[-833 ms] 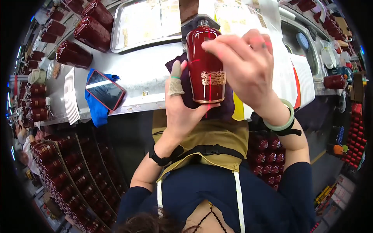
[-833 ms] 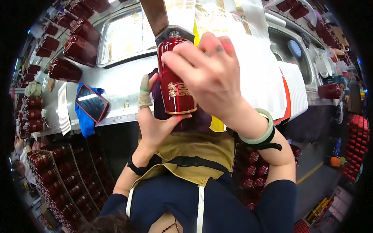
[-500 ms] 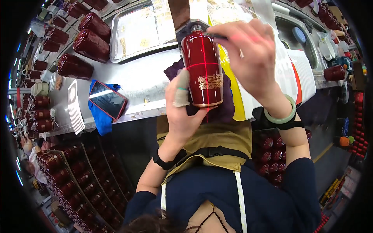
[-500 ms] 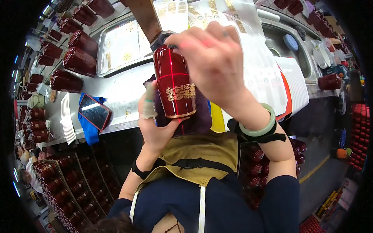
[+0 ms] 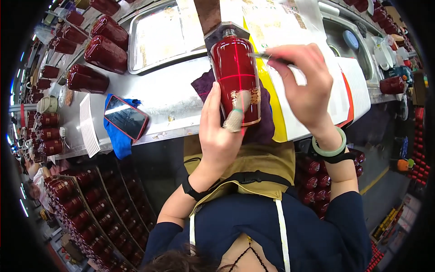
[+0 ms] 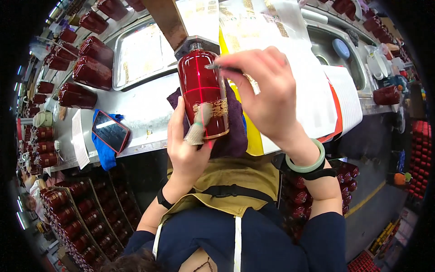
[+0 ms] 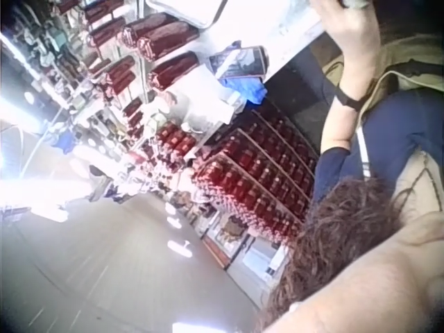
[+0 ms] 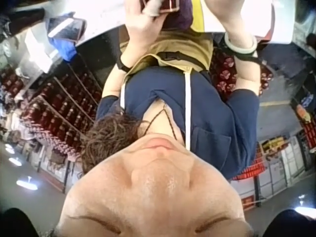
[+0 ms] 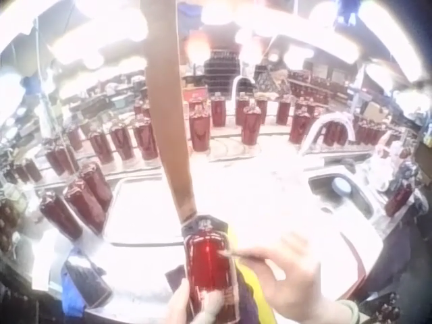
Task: Manually applying and smoothing gold labels onto red glass bottles at a production line station.
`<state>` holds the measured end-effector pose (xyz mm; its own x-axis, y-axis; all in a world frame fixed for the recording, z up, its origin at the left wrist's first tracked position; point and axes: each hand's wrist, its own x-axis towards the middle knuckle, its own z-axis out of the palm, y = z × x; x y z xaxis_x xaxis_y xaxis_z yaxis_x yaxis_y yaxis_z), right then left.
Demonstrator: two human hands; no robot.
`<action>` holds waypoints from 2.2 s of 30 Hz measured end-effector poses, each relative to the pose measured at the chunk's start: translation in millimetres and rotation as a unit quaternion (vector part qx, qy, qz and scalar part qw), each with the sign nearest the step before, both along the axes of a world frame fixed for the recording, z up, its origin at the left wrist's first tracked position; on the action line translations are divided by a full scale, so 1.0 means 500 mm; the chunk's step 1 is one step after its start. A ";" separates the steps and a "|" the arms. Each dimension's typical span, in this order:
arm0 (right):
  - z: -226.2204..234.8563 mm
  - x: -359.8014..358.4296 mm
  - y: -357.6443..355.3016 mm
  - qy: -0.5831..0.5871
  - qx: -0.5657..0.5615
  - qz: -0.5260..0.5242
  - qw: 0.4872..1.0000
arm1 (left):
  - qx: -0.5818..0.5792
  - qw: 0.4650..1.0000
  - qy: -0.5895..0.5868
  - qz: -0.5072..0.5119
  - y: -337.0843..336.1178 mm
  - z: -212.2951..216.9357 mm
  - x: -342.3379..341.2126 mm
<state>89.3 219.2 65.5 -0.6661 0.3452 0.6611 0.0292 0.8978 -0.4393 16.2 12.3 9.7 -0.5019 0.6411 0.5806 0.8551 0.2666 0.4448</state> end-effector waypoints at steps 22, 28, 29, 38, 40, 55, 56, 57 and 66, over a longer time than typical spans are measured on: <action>0.039 -0.038 -0.040 0.067 0.165 0.066 0.982 | 0.099 0.974 -0.202 -0.016 -0.015 -0.015 -0.022; 0.015 -0.024 -0.056 0.046 0.005 0.132 0.990 | 0.082 0.980 -0.178 -0.033 -0.017 -0.020 -0.032; 0.012 -0.023 -0.038 0.034 0.003 0.073 0.997 | 0.079 0.978 -0.190 -0.032 -0.018 -0.022 -0.033; -0.008 -0.020 -0.032 0.049 0.012 0.082 0.995 | 0.051 0.976 -0.205 -0.060 -0.016 -0.017 -0.041; -0.009 -0.017 -0.031 0.058 0.101 0.044 0.992 | 0.051 0.986 -0.159 -0.032 -0.010 -0.012 -0.031; -0.018 -0.004 -0.057 0.027 -0.029 0.190 0.981 | 0.044 0.972 -0.223 -0.060 -0.014 -0.016 -0.037; -0.017 -0.018 -0.045 0.034 -0.078 0.107 0.991 | 0.046 0.982 -0.180 -0.046 -0.011 -0.015 -0.031; -0.021 -0.026 -0.029 0.073 -0.040 0.040 0.996 | 0.065 0.978 -0.191 -0.044 -0.007 -0.014 -0.027; -0.060 0.049 -0.023 0.043 -0.114 0.052 0.991 | 0.082 0.991 -0.104 -0.032 -0.008 -0.015 -0.019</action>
<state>114.0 207.6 35.6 -0.6511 0.4252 0.6287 -0.1039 0.7706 -0.6288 6.7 8.3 2.0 -0.5826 0.5811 0.5682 0.7535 0.1242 0.6456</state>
